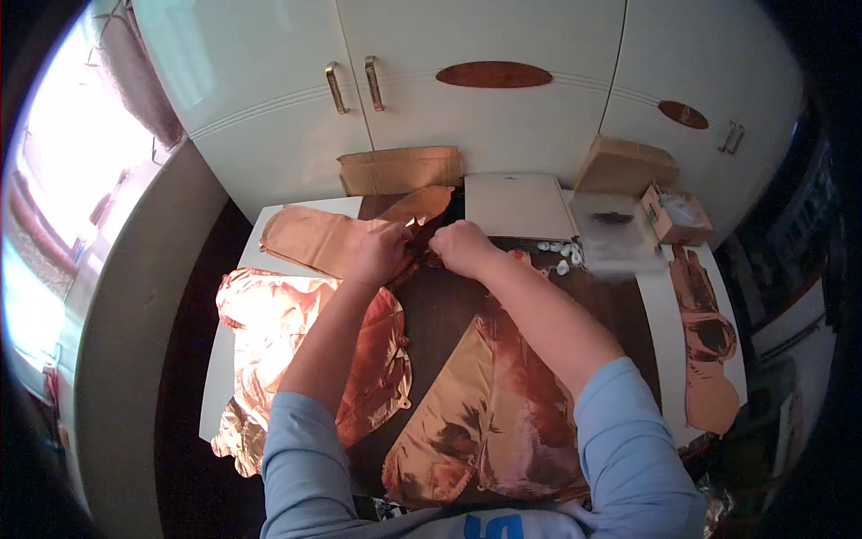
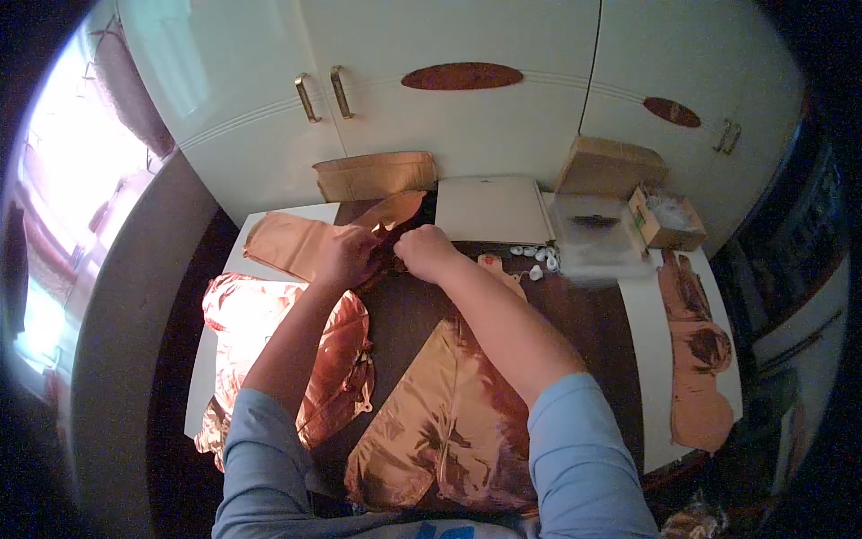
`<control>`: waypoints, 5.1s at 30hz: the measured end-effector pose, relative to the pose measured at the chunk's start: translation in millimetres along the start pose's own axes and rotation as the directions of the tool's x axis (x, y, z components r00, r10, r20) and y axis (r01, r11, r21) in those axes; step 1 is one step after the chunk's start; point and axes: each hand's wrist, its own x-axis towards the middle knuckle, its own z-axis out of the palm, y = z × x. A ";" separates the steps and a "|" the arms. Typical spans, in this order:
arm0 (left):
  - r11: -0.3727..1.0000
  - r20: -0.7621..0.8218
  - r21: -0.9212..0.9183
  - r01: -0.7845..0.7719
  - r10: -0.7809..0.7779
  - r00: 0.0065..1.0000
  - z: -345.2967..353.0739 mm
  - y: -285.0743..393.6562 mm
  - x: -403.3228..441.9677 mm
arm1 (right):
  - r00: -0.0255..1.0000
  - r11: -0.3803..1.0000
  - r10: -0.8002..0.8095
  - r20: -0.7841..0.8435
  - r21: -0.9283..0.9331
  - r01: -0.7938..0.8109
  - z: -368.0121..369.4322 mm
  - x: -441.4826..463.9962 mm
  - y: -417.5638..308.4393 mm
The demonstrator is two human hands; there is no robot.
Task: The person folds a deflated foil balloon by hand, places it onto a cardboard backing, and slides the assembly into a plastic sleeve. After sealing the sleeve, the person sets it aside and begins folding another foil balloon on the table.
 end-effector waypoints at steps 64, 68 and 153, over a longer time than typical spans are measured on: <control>0.970 0.496 -0.082 -0.230 0.240 0.834 -43.8 265.0 -184.6 | 0.889 0.998 -0.013 -0.457 -0.060 -0.017 -324.5 -260.3 -85.2; 0.980 0.441 -0.092 -0.178 0.201 0.874 -36.1 265.6 -190.9 | 0.917 0.987 -0.075 -0.391 -0.157 0.014 -262.1 -327.2 -132.2; 0.988 0.276 -0.138 -0.070 0.106 0.955 30.2 227.9 -116.2 | 0.644 0.554 0.738 0.199 0.366 -0.748 -76.7 -297.7 -19.1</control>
